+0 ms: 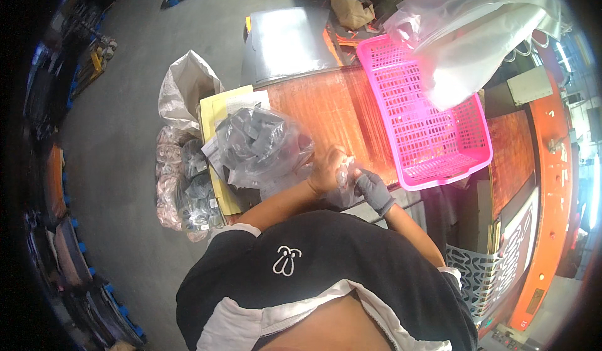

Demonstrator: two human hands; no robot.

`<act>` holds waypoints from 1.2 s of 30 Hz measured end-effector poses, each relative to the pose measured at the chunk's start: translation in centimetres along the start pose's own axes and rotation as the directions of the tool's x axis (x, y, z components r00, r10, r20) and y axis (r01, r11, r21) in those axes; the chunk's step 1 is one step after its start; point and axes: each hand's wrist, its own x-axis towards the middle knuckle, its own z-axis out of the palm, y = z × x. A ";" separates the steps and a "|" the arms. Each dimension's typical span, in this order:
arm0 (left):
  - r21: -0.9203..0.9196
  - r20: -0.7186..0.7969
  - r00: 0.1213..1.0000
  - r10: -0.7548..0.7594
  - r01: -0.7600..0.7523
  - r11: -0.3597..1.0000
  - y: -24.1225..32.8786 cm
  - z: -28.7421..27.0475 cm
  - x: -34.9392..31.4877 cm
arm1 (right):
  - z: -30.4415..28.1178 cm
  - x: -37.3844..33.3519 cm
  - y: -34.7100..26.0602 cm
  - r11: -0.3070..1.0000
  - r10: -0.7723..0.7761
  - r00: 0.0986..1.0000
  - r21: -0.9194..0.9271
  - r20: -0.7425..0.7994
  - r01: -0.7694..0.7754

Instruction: The person collects cut vinyl pieces from a pink basket and places them into a plastic bag. They then use a squeegee to press a large patterned vinyl sheet onto a backing and peel away the negative material, leaving the design on the backing. The finished sheet is stacked with others.

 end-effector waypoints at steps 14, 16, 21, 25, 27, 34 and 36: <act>0.017 0.096 0.995 0.023 -0.025 1.000 -0.1 -1.2 -0.5 | -1.0 2.0 0.3 0.749 -0.554 0.812 -0.538 -0.185 0.388; 0.054 0.086 0.992 -0.093 0.089 0.995 -1.5 -1.4 -2.2 | -2.1 2.2 1.7 0.632 -0.599 0.766 -0.724 -0.232 0.276; 0.379 0.078 0.798 -0.598 0.531 0.758 -6.5 -5.7 -8.9 | -3.7 1.0 6.7 0.672 -0.158 0.893 -0.709 -0.421 -0.216; 0.070 0.200 0.690 -0.695 0.698 0.713 -6.9 -6.7 -8.8 | -4.9 0.5 7.6 0.838 -0.142 0.911 -0.537 -0.386 -0.097; -0.204 0.382 0.583 -0.717 0.810 0.550 -6.7 -6.3 -6.4 | -5.8 0.5 6.4 0.985 0.101 0.943 -0.104 -0.317 -0.141; 0.199 0.662 0.618 -0.425 0.401 0.894 -4.8 -4.4 -4.3 | -5.2 -0.5 6.6 0.986 -0.084 0.870 -0.164 -0.486 0.004; 0.437 0.723 0.560 -0.405 0.083 0.896 -4.4 -3.7 -6.1 | -4.9 -1.3 9.7 0.942 -0.123 0.843 -0.328 -0.524 -0.066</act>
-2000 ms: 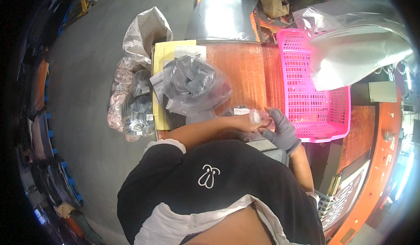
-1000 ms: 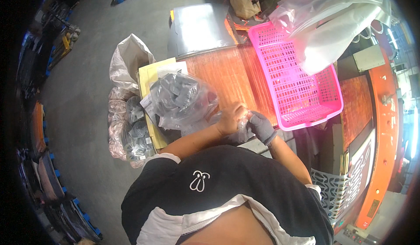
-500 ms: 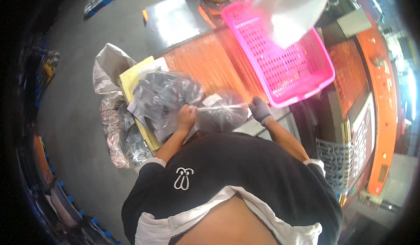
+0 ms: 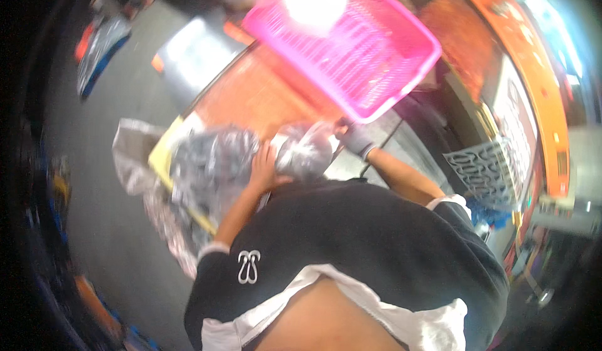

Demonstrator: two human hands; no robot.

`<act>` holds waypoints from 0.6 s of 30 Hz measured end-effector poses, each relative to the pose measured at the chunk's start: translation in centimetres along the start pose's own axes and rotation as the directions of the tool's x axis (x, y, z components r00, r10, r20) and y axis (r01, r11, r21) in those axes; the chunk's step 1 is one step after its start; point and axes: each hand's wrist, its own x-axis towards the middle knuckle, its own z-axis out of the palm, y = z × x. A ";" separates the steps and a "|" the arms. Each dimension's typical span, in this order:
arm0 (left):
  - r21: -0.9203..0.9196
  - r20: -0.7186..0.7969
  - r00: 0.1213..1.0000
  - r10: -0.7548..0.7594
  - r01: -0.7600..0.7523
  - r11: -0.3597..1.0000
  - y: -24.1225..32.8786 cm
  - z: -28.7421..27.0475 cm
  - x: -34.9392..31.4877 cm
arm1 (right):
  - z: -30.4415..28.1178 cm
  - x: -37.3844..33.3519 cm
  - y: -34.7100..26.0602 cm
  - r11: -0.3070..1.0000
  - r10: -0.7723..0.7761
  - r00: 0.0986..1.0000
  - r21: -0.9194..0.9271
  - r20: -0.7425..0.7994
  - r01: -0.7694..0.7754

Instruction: The person collects cut vinyl pieces from a pink basket and places them into a plastic bag. They then use a squeegee to press a large patterned vinyl sheet onto a backing and peel away the negative material, leaving the design on the backing. The finished sheet is stacked with others.

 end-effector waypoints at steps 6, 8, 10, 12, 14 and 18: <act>0.132 0.013 0.956 0.293 -0.292 0.947 1.7 3.4 5.1 | 4.4 -5.4 10.2 0.919 0.069 0.956 -0.390 0.283 0.049; 0.209 -0.001 0.912 0.411 -0.401 0.892 1.9 2.9 6.6 | 5.7 -5.9 11.7 0.941 0.169 0.912 -0.338 0.373 -0.036; -0.037 -0.014 0.938 0.346 -0.347 0.937 2.0 1.8 6.9 | 5.4 -6.8 12.4 0.961 0.182 0.907 -0.264 0.379 -0.083; -0.149 0.027 0.984 0.176 -0.170 0.974 1.7 0.4 6.2 | 3.8 -8.2 12.5 0.970 0.196 0.950 -0.193 0.245 -0.150; -0.118 -0.003 0.996 0.087 -0.087 0.989 1.4 -1.2 5.3 | 1.1 -10.9 12.9 0.955 0.289 0.953 -0.098 0.091 -0.280; 0.125 -0.173 0.984 0.038 -0.016 0.992 2.1 -3.0 5.4 | -2.3 -17.6 15.4 0.839 0.533 0.846 -0.124 0.001 -0.529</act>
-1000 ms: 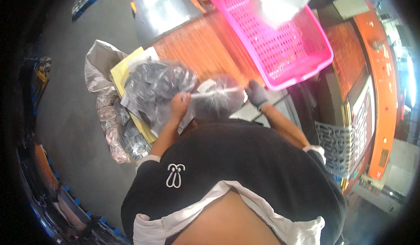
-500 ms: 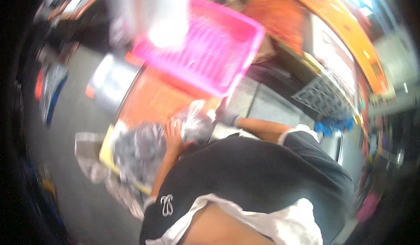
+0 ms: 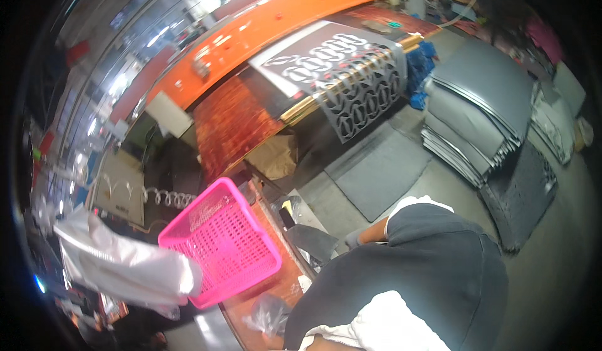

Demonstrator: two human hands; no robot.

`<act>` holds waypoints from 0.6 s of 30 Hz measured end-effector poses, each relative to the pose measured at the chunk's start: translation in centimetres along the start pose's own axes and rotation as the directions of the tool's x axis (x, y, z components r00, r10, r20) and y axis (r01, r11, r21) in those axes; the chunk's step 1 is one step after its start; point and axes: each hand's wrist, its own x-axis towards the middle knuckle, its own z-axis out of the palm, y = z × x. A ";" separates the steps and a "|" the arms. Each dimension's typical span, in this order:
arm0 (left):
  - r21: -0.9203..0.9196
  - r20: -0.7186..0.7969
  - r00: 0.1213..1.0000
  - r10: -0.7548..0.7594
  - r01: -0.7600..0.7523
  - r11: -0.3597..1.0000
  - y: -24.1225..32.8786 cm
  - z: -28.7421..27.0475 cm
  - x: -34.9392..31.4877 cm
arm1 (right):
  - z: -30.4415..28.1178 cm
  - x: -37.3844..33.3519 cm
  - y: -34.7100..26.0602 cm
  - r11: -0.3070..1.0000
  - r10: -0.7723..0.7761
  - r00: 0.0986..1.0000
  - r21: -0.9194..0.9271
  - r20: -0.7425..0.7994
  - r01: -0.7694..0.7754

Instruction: The person collects cut vinyl pieces from a pink basket and places them into a plastic bag. They then use a squeegee to press a large patterned vinyl sheet onto a backing and peel away the negative material, leaving the design on the backing. The finished sheet is stacked with others.

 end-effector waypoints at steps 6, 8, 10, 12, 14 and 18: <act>0.124 -0.076 0.988 0.134 -0.124 0.984 6.6 3.6 2.3 | 1.4 -3.8 11.7 0.969 0.242 0.962 -0.087 0.125 -0.232; 0.136 0.010 0.976 0.216 -0.215 0.967 9.9 5.9 2.8 | 0.8 -4.8 14.6 0.975 0.220 0.970 -0.053 0.102 -0.215; 0.125 0.126 0.954 0.272 -0.287 0.950 13.2 8.7 2.8 | 0.0 -6.4 17.6 0.965 0.262 0.963 0.008 0.064 -0.263; 0.108 0.265 0.912 0.313 -0.350 0.930 16.2 11.6 2.8 | -1.0 -7.3 20.2 0.935 0.339 0.941 0.102 0.012 -0.338; 0.074 0.405 0.845 0.348 -0.410 0.909 18.7 14.7 2.5 | -1.5 -8.8 23.6 0.917 0.375 0.925 0.170 -0.059 -0.361; -0.033 0.637 0.652 0.412 -0.510 0.859 22.2 20.2 1.6 | 0.1 -12.1 30.7 0.795 0.566 0.811 0.357 -0.149 -0.490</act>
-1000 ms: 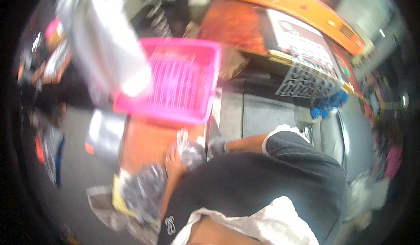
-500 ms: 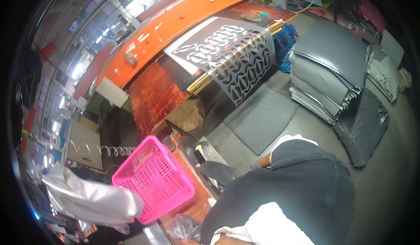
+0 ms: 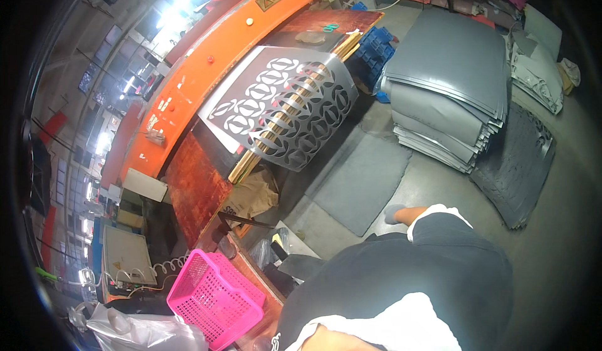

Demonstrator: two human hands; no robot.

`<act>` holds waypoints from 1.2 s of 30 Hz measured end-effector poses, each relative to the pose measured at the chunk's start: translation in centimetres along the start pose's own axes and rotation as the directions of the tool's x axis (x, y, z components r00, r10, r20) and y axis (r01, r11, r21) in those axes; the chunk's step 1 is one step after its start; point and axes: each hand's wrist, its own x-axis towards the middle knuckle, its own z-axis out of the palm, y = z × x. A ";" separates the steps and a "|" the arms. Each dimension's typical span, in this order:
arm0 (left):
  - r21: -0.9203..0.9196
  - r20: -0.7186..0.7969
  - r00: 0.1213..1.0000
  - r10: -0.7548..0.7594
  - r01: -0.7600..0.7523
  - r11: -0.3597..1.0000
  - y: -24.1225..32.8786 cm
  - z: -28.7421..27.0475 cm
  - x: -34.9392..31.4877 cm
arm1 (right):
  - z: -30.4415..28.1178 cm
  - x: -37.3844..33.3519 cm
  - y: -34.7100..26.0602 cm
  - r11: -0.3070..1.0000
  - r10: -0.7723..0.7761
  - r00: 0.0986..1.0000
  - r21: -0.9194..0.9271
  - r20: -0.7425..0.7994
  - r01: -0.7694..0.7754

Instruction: The person collects cut vinyl pieces from a pink basket and places them into a plastic bag. They then use a squeegee to press a large patterned vinyl sheet onto a backing and peel away the negative material, leaving the design on the backing. The finished sheet is stacked with others.

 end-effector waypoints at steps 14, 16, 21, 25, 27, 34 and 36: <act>-0.059 -0.187 0.844 0.503 -0.520 0.852 20.8 -8.7 20.8 | -2.1 -2.4 11.5 0.889 0.333 0.942 0.322 0.033 -0.325; -0.024 -0.347 0.721 0.600 -0.646 0.763 25.3 -11.7 26.0 | -2.8 -0.4 11.7 0.884 0.327 0.944 0.341 0.041 -0.321; 0.119 -0.599 0.542 0.590 -0.668 0.735 33.3 -19.7 40.1 | -6.7 3.4 10.7 0.853 0.374 0.927 0.382 0.026 -0.355; 0.182 -0.548 0.576 0.606 -0.625 0.759 38.6 -23.8 49.8 | -14.2 5.3 6.9 0.803 0.459 0.888 0.418 0.021 -0.425; 0.296 -0.517 0.594 0.617 -0.552 0.779 40.9 -25.0 54.1 | -17.8 7.2 4.6 0.796 0.458 0.887 0.473 -0.061 -0.378; 0.388 -0.318 0.824 0.469 -0.339 0.857 45.4 -25.3 64.3 | -21.9 12.2 0.6 0.699 0.386 0.915 0.684 -0.113 -0.210; 0.421 -0.222 0.876 0.427 -0.309 0.853 45.4 -25.0 65.0 | -21.6 12.7 0.2 0.688 0.398 0.916 0.676 -0.046 -0.264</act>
